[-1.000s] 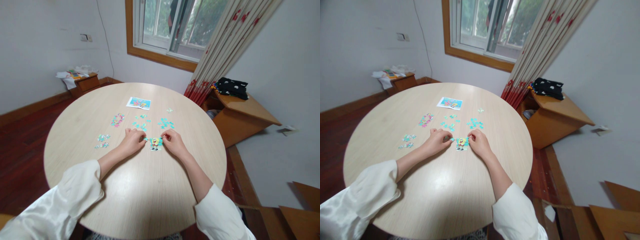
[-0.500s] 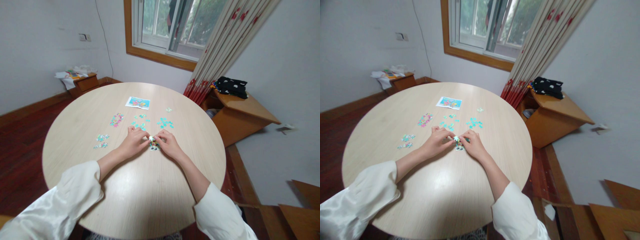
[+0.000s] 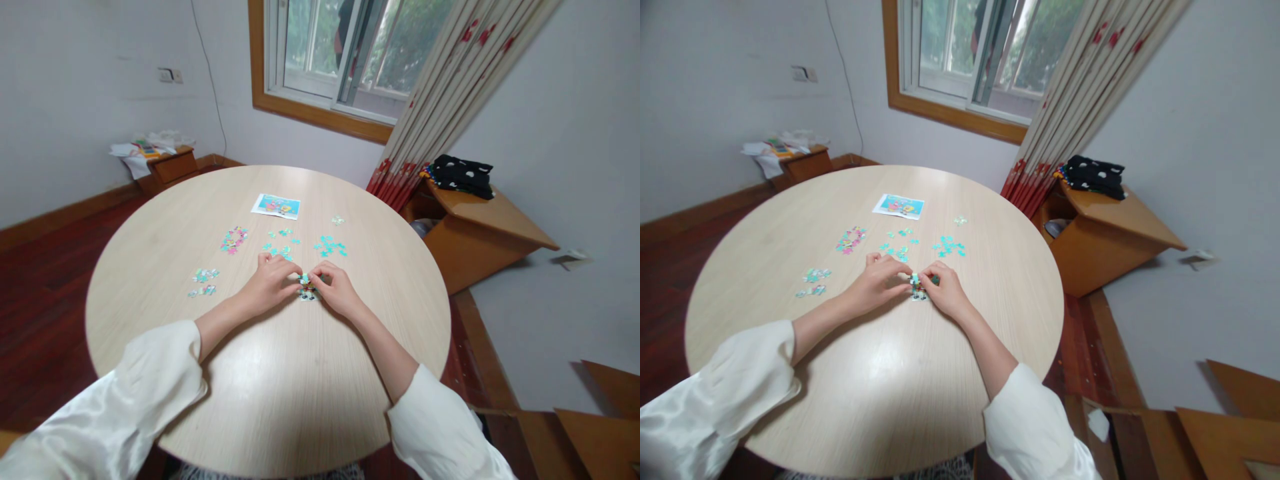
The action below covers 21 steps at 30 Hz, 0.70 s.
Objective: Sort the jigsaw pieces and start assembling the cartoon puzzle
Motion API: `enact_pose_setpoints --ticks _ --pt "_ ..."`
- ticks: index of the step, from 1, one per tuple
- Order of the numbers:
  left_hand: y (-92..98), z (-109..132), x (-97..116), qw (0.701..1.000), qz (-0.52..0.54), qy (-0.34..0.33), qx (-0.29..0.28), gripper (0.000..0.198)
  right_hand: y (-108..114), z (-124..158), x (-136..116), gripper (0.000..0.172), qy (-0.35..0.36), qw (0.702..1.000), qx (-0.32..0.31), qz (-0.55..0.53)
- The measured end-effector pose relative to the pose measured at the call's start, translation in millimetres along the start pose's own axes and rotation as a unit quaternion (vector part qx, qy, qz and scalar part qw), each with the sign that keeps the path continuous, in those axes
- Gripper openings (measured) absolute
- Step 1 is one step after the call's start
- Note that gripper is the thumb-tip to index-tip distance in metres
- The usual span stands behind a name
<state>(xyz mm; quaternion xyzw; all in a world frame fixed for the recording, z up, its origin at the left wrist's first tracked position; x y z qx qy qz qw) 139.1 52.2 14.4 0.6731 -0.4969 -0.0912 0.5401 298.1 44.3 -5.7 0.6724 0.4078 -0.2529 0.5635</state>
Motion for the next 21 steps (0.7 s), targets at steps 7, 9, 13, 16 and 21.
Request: enact_pose_setpoints --ticks 7,9,13,16,21 --pt "-0.7 1 0 1.000 -0.002 -0.016 -0.002 0.007 -1 0 1 0.018 -0.010 1.000 -0.001 -0.010" --pt "-0.7 1 0 1.000 -0.002 -0.020 0.000 0.008 -1 0 2 0.018 -0.012 1.000 -0.003 -0.011" --pt "-1.3 1 -2 1.000 -0.006 -0.020 0.005 0.009 -1 0 4 0.019 -0.010 1.000 -0.005 -0.004" --pt "-2.0 1 -9 1.000 -0.014 -0.014 0.014 0.011 0 0 6 0.018 -0.006 1.000 0.007 0.011" --pt "-3.9 1 -23 0.999 -0.027 -0.002 0.020 0.015 3 -1 8 0.018 0.006 0.999 0.021 0.032"
Point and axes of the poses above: each hand's wrist, its own z-axis away from the middle knuckle, its own y-axis out of the back of the hand, x = y × z, the point moved 4 cm from there along -z, towards the middle knuckle, and after that the axes turned 6 degrees about -y, right-handed, at the moved point
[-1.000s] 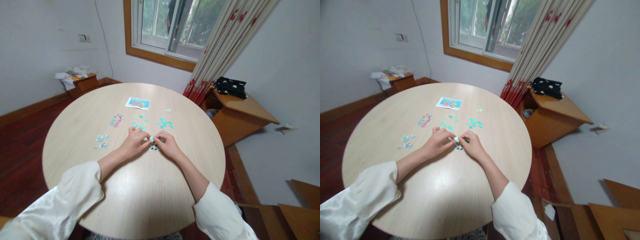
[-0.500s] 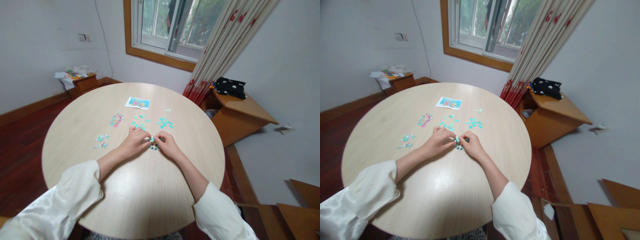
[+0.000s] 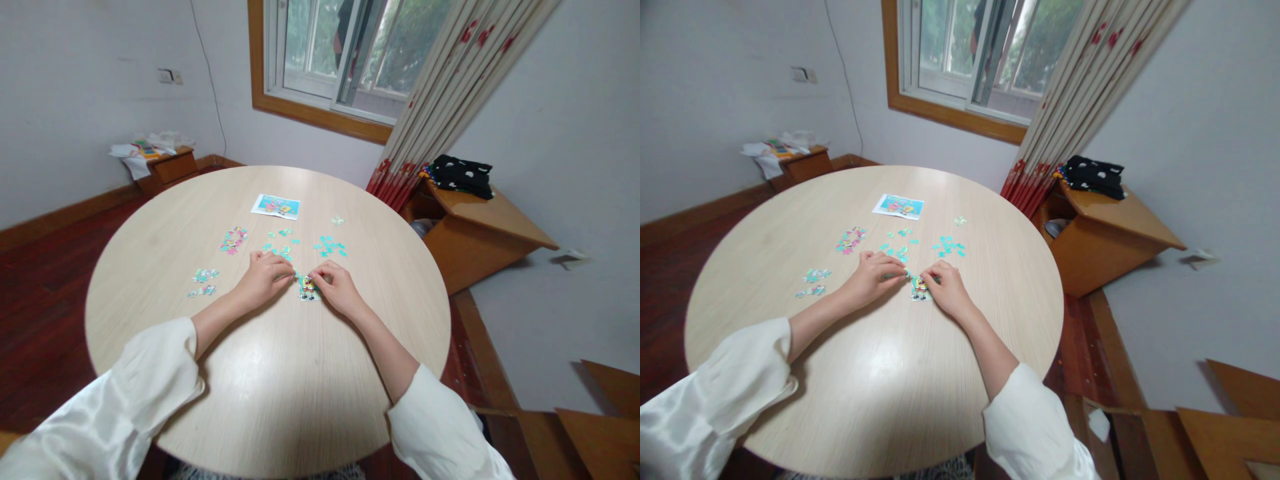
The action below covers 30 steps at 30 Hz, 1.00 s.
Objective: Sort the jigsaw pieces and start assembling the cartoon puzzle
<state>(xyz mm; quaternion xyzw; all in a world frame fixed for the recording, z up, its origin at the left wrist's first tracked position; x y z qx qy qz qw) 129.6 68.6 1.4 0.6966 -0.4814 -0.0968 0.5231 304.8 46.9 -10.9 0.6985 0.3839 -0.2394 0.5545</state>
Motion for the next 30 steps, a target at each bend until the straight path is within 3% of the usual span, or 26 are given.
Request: enact_pose_setpoints --ticks 12,24,30 --pt "-9.8 1 -12 1.000 -0.010 0.022 -0.013 0.016 1 1 -3 0.019 0.022 0.999 -0.003 0.050" --pt "-4.4 1 -8 0.999 0.026 0.036 0.019 0.010 3 0 -3 0.017 0.022 0.997 0.004 0.069" --pt "-1.0 1 -3 0.998 0.050 0.017 0.044 0.010 2 1 -5 0.017 0.020 0.999 0.001 0.025"
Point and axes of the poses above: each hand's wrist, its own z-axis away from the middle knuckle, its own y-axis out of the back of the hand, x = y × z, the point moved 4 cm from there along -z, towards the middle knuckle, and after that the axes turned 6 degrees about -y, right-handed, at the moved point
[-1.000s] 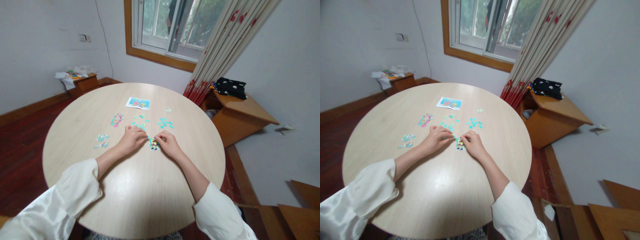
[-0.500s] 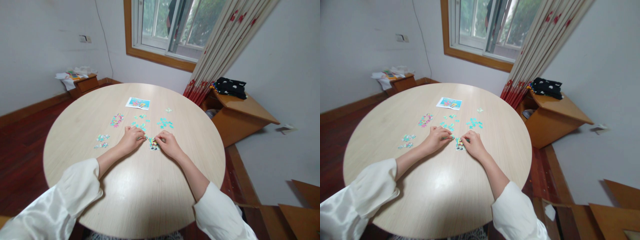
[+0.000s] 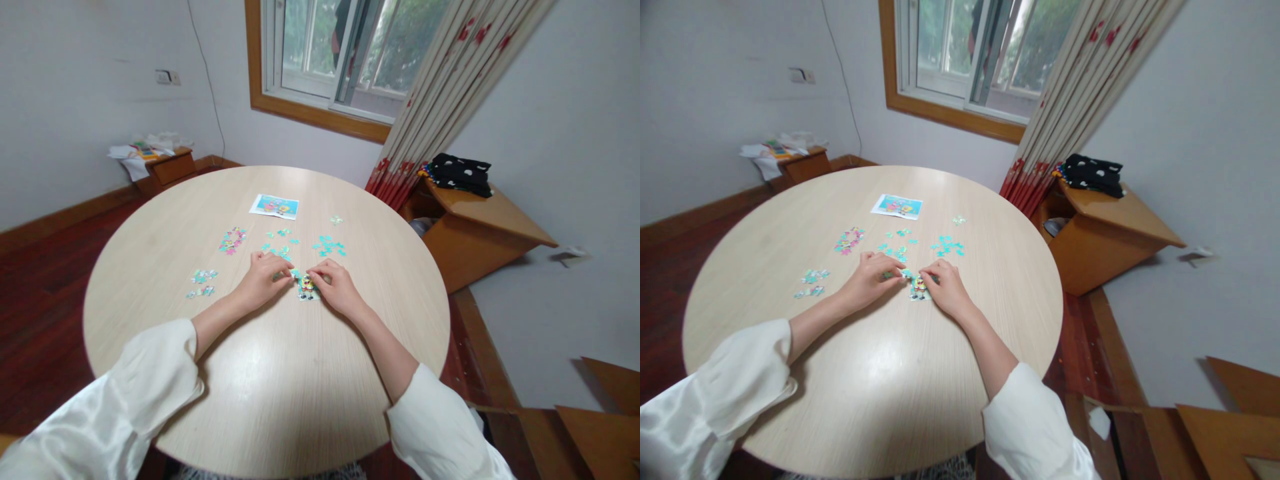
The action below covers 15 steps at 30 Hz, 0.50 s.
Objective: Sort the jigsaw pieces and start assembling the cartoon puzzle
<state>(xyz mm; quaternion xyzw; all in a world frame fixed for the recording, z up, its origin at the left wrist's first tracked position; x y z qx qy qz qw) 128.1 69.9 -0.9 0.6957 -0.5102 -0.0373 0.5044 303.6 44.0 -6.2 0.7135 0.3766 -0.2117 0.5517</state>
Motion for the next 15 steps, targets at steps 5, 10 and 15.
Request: enact_pose_setpoints --ticks 5,10,15 --pt "-0.4 0 7 1.000 0.019 -0.014 -0.003 0.003 -5 1 -3 0.017 0.001 0.999 -0.028 -0.037" --pt "-3.0 1 12 0.999 0.032 -0.032 -0.018 0.012 -9 1 -2 0.011 -0.006 0.998 -0.021 -0.058" --pt "-4.1 0 10 0.999 0.022 -0.015 -0.034 0.009 -8 0 -1 0.011 -0.017 0.998 -0.012 -0.057"
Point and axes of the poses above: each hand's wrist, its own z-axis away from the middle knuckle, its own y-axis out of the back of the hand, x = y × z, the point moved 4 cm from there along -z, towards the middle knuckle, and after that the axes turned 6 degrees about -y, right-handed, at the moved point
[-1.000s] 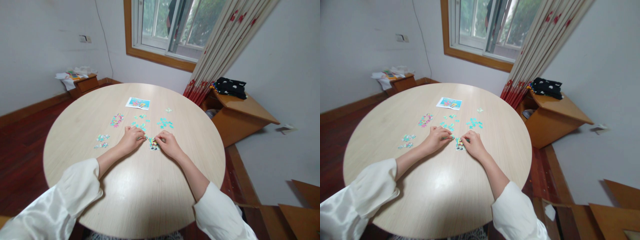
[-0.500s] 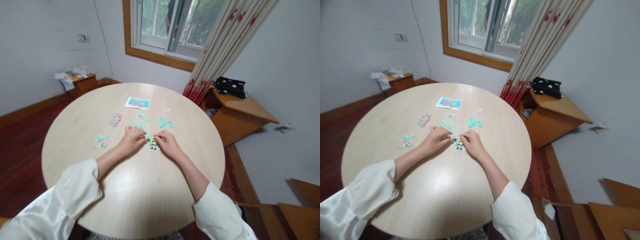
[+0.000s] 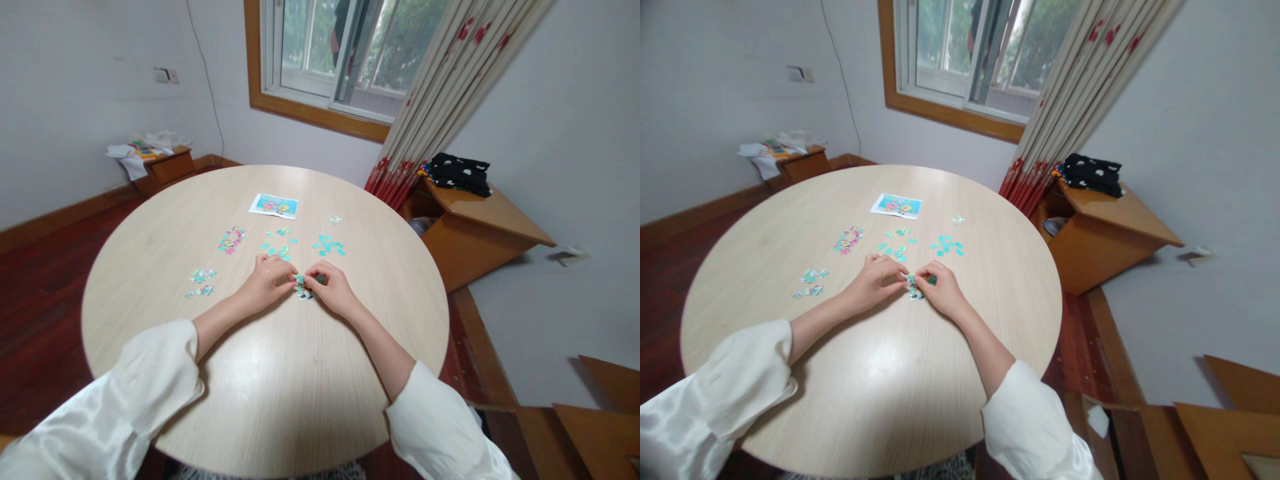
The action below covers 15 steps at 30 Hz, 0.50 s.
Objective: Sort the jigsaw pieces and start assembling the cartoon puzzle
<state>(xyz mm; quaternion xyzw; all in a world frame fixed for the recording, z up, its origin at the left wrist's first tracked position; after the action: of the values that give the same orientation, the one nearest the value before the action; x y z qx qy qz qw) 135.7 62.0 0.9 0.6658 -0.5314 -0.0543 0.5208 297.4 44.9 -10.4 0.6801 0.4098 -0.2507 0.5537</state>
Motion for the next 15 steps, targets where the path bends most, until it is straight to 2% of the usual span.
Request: enact_pose_setpoints --ticks 7,15 --pt "4.0 1 -13 0.997 -0.034 0.072 0.008 0.008 11 -3 7 0.012 -0.034 0.998 0.044 -0.011" --pt "1.5 2 -19 0.996 -0.030 0.084 0.004 0.012 13 -5 9 0.013 -0.050 0.998 0.044 0.005"
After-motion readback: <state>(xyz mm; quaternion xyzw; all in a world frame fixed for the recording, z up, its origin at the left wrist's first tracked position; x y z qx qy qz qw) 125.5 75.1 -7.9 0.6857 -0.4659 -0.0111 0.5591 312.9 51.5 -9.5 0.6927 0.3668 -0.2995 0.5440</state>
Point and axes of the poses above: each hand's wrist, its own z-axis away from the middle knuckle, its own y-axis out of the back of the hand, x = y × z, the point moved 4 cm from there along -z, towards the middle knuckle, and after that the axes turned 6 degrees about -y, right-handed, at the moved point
